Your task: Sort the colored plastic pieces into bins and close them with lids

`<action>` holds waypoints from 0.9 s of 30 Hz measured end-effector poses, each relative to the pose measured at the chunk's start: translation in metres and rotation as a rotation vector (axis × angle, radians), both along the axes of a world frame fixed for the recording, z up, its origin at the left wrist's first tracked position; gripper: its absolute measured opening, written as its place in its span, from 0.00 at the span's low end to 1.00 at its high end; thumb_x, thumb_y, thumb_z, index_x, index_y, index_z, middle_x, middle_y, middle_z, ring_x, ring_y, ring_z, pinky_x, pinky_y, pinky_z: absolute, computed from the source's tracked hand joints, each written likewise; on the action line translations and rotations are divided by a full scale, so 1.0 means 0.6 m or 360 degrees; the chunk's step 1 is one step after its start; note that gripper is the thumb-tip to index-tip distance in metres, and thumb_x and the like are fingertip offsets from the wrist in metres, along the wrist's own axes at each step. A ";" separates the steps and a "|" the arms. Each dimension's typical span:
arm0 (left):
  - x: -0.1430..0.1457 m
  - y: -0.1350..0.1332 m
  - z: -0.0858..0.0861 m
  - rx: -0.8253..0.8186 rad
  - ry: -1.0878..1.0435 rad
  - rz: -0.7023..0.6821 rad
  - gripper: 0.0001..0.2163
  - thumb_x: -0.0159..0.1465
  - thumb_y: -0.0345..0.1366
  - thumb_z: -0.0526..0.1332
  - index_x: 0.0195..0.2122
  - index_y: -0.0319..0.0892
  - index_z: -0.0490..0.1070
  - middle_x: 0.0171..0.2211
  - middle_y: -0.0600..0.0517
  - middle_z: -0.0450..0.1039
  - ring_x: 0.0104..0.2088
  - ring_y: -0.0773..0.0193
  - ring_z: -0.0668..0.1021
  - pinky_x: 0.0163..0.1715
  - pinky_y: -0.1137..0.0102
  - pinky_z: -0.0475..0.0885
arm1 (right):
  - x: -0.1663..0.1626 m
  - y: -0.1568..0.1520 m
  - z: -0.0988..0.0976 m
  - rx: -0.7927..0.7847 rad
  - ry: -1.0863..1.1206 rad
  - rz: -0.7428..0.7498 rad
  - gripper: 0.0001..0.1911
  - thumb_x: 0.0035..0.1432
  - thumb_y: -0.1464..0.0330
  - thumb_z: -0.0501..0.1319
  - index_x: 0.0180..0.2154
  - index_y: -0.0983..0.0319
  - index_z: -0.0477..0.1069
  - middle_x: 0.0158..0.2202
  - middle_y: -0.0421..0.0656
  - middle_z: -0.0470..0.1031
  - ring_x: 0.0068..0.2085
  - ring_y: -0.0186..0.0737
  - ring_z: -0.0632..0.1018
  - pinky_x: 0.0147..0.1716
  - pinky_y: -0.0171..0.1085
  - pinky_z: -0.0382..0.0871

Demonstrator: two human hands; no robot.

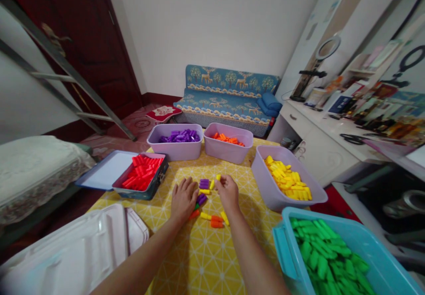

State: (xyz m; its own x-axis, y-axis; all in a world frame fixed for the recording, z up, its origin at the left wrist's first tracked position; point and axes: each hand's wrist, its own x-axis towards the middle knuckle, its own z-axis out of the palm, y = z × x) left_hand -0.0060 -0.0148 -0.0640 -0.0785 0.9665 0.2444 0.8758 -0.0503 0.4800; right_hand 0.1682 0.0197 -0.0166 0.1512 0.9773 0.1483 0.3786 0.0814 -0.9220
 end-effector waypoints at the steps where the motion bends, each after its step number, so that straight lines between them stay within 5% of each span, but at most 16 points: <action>1: 0.000 0.000 -0.001 0.0001 0.0006 0.0001 0.17 0.70 0.41 0.52 0.56 0.48 0.72 0.66 0.49 0.63 0.68 0.52 0.61 0.67 0.50 0.52 | 0.007 0.007 0.011 0.0057 0.0148 -0.0072 0.16 0.56 0.55 0.60 0.37 0.61 0.69 0.30 0.41 0.77 0.28 0.36 0.76 0.30 0.35 0.72; 6: -0.001 0.000 0.002 -0.0013 0.0010 -0.0006 0.17 0.70 0.41 0.52 0.56 0.47 0.72 0.66 0.48 0.63 0.68 0.51 0.61 0.66 0.48 0.52 | 0.114 0.052 0.088 0.0465 0.1300 -0.0686 0.18 0.48 0.58 0.69 0.34 0.59 0.66 0.32 0.38 0.74 0.31 0.30 0.76 0.34 0.33 0.74; 10: 0.000 -0.001 0.007 -0.0042 0.0011 -0.0010 0.17 0.70 0.41 0.52 0.56 0.47 0.72 0.66 0.48 0.63 0.68 0.51 0.61 0.67 0.48 0.51 | 0.167 0.061 0.103 0.0358 0.1320 -0.0696 0.13 0.60 0.55 0.57 0.33 0.58 0.66 0.36 0.44 0.76 0.39 0.36 0.80 0.39 0.38 0.78; 15: 0.001 -0.001 0.008 -0.0038 0.0014 -0.0010 0.17 0.70 0.41 0.52 0.56 0.47 0.72 0.66 0.48 0.63 0.68 0.51 0.60 0.67 0.48 0.51 | 0.080 0.014 0.016 -0.0088 0.0349 -0.0105 0.18 0.55 0.61 0.59 0.46 0.61 0.72 0.47 0.50 0.79 0.46 0.46 0.81 0.44 0.47 0.77; 21: 0.001 -0.001 0.006 -0.0018 0.0011 -0.0007 0.17 0.70 0.40 0.52 0.56 0.47 0.72 0.66 0.48 0.63 0.68 0.51 0.61 0.67 0.48 0.51 | -0.013 -0.026 -0.049 0.0196 -0.0848 0.0458 0.35 0.46 0.83 0.54 0.56 0.57 0.71 0.59 0.44 0.73 0.62 0.41 0.69 0.63 0.44 0.62; 27: 0.001 -0.001 0.004 -0.0002 -0.0002 -0.0015 0.17 0.70 0.40 0.52 0.56 0.47 0.72 0.67 0.48 0.62 0.68 0.51 0.61 0.67 0.49 0.51 | -0.018 -0.038 -0.041 0.0130 -0.1206 0.0288 0.20 0.55 0.78 0.59 0.47 0.57 0.75 0.50 0.45 0.76 0.50 0.42 0.77 0.50 0.36 0.71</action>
